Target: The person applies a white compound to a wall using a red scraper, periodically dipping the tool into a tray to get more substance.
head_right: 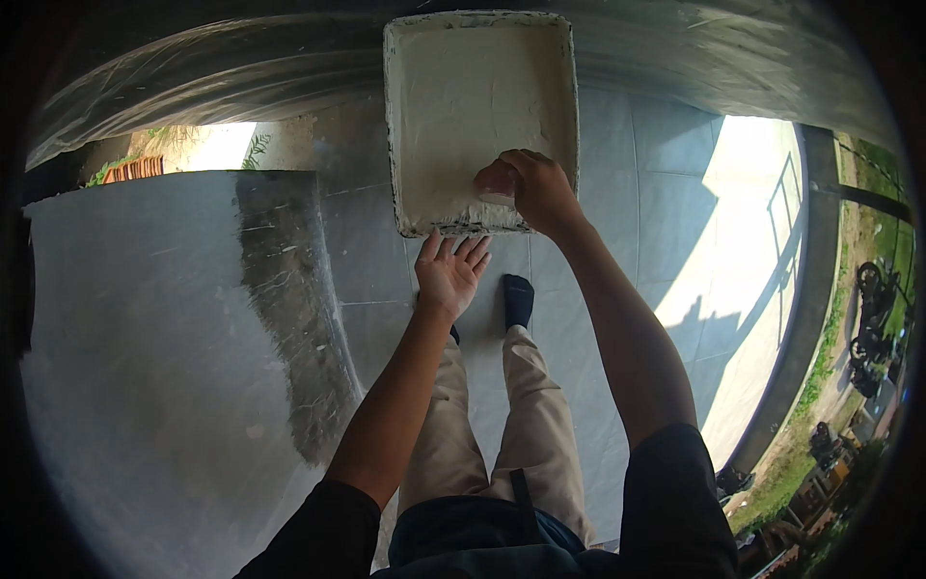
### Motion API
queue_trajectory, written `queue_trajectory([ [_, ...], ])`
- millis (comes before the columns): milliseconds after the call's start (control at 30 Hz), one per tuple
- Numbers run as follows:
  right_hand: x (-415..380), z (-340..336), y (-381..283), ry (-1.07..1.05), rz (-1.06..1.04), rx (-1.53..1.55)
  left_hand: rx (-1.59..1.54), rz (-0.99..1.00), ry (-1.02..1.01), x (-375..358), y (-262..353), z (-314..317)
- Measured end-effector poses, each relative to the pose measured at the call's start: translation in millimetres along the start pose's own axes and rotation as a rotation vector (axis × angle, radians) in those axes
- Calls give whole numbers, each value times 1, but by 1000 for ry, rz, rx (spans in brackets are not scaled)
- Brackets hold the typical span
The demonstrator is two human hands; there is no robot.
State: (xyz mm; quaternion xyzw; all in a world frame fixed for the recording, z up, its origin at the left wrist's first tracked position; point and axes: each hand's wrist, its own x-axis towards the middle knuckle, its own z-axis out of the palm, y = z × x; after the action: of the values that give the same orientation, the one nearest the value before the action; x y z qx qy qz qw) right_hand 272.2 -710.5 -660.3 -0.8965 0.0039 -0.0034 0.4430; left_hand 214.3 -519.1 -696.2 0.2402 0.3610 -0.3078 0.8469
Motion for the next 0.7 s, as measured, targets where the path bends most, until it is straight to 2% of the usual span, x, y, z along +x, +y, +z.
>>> queue_trajectory([
  [67,-3,-1,5,4,-8,6,18,-1,-47,2,-6,2],
  [233,-6,0,15,69,-95,-23,-68,-14,-10,10,-18,6],
  [433,-11,2,20,111,-62,-25,-104,14,-32,11,-22,12],
  [700,-6,5,6,47,-68,27,-124,6,-5,9,-21,14],
])
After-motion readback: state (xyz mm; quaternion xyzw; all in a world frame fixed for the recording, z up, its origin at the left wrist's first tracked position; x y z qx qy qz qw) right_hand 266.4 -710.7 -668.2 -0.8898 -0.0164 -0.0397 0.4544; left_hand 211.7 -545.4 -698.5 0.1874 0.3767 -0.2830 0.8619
